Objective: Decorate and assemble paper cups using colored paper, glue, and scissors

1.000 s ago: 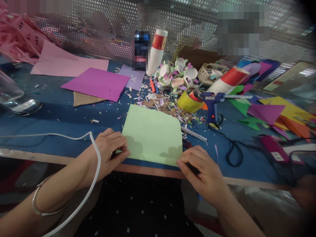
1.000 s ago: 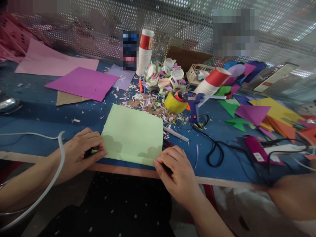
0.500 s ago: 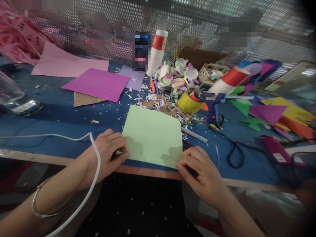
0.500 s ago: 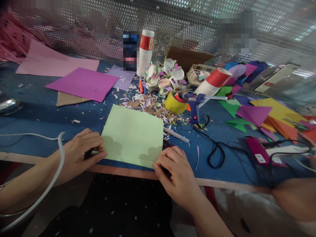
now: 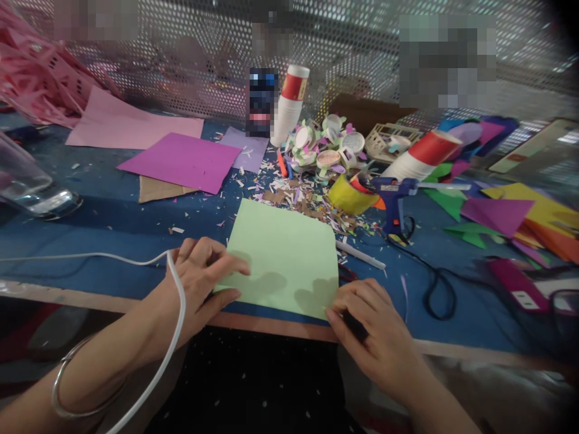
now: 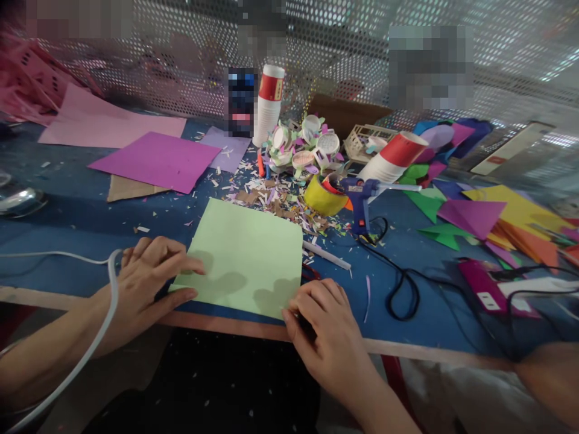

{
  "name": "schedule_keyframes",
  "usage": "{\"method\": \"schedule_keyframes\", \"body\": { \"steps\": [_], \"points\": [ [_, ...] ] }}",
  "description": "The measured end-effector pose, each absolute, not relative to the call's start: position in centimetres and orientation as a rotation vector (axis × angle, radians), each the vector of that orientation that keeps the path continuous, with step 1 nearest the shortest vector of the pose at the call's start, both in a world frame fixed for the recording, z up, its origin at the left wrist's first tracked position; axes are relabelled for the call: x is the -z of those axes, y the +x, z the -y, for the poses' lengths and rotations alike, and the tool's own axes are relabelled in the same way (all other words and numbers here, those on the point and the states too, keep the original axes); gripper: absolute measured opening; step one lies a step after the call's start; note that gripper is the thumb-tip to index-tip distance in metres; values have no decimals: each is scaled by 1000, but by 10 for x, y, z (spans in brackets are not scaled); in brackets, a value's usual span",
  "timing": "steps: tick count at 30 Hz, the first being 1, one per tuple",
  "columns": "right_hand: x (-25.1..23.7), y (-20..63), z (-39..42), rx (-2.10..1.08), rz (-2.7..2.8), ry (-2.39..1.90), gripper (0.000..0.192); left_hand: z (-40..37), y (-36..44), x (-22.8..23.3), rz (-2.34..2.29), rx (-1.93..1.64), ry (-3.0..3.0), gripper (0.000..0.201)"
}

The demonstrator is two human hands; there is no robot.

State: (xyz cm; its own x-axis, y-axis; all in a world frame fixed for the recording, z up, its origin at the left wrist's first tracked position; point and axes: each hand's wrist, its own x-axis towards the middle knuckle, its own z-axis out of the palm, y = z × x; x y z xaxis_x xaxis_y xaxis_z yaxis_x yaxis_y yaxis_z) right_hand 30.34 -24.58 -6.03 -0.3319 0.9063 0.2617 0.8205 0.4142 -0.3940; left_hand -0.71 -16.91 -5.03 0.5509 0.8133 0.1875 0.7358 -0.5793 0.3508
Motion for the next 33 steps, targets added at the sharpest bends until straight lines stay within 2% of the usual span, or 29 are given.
{"method": "schedule_keyframes", "body": {
  "steps": [1,4,6,9,17,24,33],
  "points": [
    [61,304,247,-245,2237,-1464,6,170,-7,52,-1252,-508,2592,28],
    [66,304,251,-151,2296,-1428,40,170,-5,58,-1086,-544,2691,46],
    [68,304,253,-44,2366,-1389,56,169,-4,62,-974,-537,2736,48],
    [69,304,254,50,2447,-1337,66,168,-3,65,-871,-485,2767,52],
    [67,305,252,-7,2545,-1267,73,164,-1,65,-817,-426,2811,59],
    [65,302,252,21,2563,-1214,67,167,6,57,-814,-371,2905,69],
    [64,302,250,42,2567,-1182,58,172,9,49,-792,-386,2960,55]
  ]
}}
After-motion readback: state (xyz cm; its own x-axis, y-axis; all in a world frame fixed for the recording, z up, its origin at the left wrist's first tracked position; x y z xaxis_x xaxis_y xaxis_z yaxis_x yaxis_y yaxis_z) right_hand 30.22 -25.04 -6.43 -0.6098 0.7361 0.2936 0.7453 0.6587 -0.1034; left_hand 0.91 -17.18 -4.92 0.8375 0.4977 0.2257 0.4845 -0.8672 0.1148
